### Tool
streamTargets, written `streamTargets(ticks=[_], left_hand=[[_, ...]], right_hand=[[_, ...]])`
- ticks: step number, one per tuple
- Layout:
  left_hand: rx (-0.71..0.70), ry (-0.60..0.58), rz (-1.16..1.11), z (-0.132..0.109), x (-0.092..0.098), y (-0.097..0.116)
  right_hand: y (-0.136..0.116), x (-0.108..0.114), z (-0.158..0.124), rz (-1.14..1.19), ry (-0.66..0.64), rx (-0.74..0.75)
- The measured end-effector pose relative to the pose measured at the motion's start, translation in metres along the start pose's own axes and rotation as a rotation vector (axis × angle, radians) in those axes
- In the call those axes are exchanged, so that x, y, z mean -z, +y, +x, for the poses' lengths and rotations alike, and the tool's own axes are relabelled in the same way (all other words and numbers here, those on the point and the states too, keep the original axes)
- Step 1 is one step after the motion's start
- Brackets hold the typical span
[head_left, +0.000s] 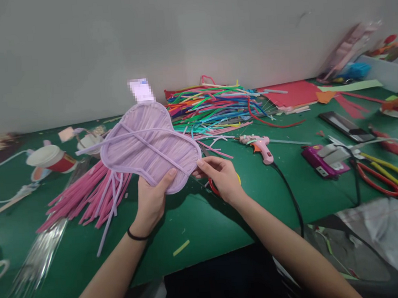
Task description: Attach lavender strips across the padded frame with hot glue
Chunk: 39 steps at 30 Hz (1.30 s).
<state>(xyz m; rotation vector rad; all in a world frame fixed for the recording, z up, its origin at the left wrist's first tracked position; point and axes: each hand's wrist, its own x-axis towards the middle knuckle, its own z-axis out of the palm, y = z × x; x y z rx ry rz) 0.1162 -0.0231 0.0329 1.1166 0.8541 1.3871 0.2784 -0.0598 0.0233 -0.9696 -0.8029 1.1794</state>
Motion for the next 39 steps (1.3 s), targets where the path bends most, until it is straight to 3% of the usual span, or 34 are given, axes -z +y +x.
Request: streamTargets(ticks=[7,22,31,39], left_hand=[[0.043,-0.009,0.003,-0.001,0.0,0.002],[0.083,-0.054,0.04,0.005,0.013,0.003],[0.233,-0.196,0.138,0.003,0.019,0.008],[0.258,-0.266,0.184,0.011,0.023,0.013]], right_hand=[[-0.002,0.001,0.0,0.036,0.056,0.008],[-0.006,0.007,0.001,-0.014,0.003,-0.072],[-0.005,0.015,0.004,-0.041,0.078,0.018],[-0.007,0.012,0.004,-0.146,0.1,0.025]])
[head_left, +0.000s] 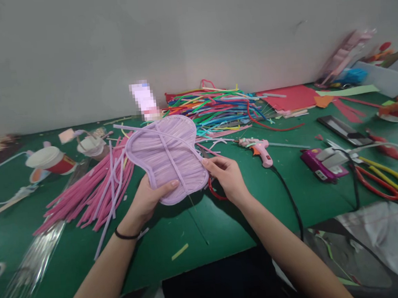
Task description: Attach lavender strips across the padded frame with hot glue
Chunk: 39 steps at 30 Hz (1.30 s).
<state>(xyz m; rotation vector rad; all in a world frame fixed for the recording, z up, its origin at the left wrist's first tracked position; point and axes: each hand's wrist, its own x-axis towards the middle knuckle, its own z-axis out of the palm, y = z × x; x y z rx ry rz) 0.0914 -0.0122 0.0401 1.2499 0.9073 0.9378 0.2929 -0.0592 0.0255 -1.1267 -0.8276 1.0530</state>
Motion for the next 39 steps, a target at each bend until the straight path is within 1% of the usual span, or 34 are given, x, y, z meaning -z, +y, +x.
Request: streamTargets(ticks=[5,12,15,17,19,21,23,25,26,29,31,33,36,39], left_hand=[[0.061,-0.083,-0.007,0.002,0.006,0.0],[0.029,-0.073,-0.036,0.002,0.005,-0.003],[0.031,-0.018,-0.098,0.004,0.003,-0.003],[0.017,0.055,-0.165,0.006,0.002,-0.003],[-0.014,0.122,-0.22,0.008,0.002,-0.003],[-0.045,0.173,-0.249,0.009,0.002,-0.003],[-0.06,0.199,-0.264,0.01,0.002,-0.003],[-0.073,0.216,-0.275,0.01,0.002,-0.002],[-0.081,0.224,-0.278,0.01,0.002,-0.002],[-0.099,0.257,-0.286,0.009,0.0,-0.002],[-0.103,0.27,-0.285,0.008,-0.002,-0.002],[-0.107,0.258,-0.274,0.007,-0.004,-0.001],[-0.12,0.217,-0.241,0.005,-0.008,-0.001],[-0.125,0.2,-0.22,0.003,-0.011,-0.003]], right_hand=[[-0.001,-0.002,-0.001,-0.004,-0.017,-0.023],[0.004,-0.001,0.0,-0.012,-0.009,-0.011],[0.006,-0.004,0.0,0.093,-0.06,-0.1],[0.007,-0.008,-0.002,0.182,-0.127,-0.178],[0.007,-0.011,-0.003,0.232,-0.159,-0.196],[0.007,-0.012,-0.004,0.247,-0.113,-0.139],[0.006,-0.009,-0.003,0.264,-0.02,-0.077],[0.006,-0.006,-0.001,0.289,0.044,-0.057],[0.006,-0.005,-0.001,0.289,0.049,-0.064],[0.008,-0.004,-0.002,0.166,-0.02,-0.096],[0.009,-0.007,-0.006,0.042,-0.1,-0.106],[0.009,-0.012,-0.01,-0.025,-0.184,-0.117],[0.009,-0.017,-0.015,-0.031,-0.297,-0.151],[0.009,-0.018,-0.016,-0.01,-0.319,-0.171]])
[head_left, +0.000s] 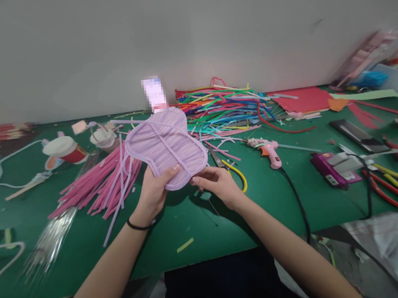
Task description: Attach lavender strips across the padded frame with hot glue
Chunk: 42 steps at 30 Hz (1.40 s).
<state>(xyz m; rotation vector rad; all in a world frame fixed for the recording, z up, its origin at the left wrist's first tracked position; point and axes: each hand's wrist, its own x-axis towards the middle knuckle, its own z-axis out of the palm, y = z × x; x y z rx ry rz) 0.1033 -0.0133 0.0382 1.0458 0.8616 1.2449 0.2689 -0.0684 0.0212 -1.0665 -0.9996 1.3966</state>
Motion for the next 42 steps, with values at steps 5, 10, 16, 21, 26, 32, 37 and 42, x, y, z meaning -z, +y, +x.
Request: streamTargets(ticks=[5,10,16,21,26,32,37,42], left_hand=[[-0.005,0.007,0.006,-0.0022,-0.0017,-0.0026],[0.0,0.007,0.008,-0.0034,-0.003,-0.0012],[0.0,0.011,0.046,-0.0045,-0.0024,-0.001],[0.002,0.005,0.04,-0.0038,-0.0006,-0.0022],[0.011,0.006,0.015,-0.0032,-0.0009,-0.0021],[0.006,0.006,0.047,-0.006,-0.0036,-0.0002],[-0.018,-0.001,0.051,-0.0077,-0.0048,-0.0019],[-0.041,0.014,0.045,-0.0085,-0.005,-0.0042]], right_hand=[[0.0027,0.0004,0.0002,0.01,0.019,0.003],[0.0034,-0.0011,-0.0001,-0.001,0.043,0.014],[0.0038,-0.0011,0.0002,0.053,0.028,-0.048],[0.0056,-0.0014,-0.0007,0.112,-0.04,-0.082],[0.0046,-0.0004,-0.0022,0.064,-0.046,-0.021],[0.0042,0.0007,-0.0009,0.043,-0.011,-0.007],[0.0041,-0.0007,-0.0007,0.097,0.002,-0.007],[0.0051,-0.0037,-0.0003,0.13,0.027,0.018]])
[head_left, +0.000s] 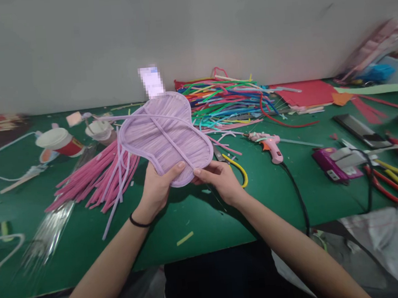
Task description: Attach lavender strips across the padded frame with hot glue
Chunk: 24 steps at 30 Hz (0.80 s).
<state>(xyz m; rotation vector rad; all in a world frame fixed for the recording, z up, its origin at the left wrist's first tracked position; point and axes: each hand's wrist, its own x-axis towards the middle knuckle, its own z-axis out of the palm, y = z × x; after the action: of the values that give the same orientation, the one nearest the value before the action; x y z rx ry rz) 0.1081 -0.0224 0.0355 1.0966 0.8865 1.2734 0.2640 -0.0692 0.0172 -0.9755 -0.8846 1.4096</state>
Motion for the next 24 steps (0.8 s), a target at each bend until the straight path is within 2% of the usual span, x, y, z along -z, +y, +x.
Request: streamTargets(ticks=[5,10,16,24], left_hand=[[0.017,0.001,0.001,-0.0004,0.0001,-0.0005],[-0.015,0.004,0.012,0.0025,0.0015,0.0002],[-0.024,0.009,0.003,0.0059,0.0032,0.0005],[-0.017,-0.001,0.001,0.0059,0.0015,-0.0005]], right_hand=[[0.0001,-0.001,0.0,0.011,0.012,0.019],[-0.0005,-0.0012,0.0021,-0.037,-0.008,-0.035],[0.0002,-0.0021,0.0031,-0.079,-0.051,-0.015],[0.0002,0.0015,0.004,-0.127,0.036,0.069]])
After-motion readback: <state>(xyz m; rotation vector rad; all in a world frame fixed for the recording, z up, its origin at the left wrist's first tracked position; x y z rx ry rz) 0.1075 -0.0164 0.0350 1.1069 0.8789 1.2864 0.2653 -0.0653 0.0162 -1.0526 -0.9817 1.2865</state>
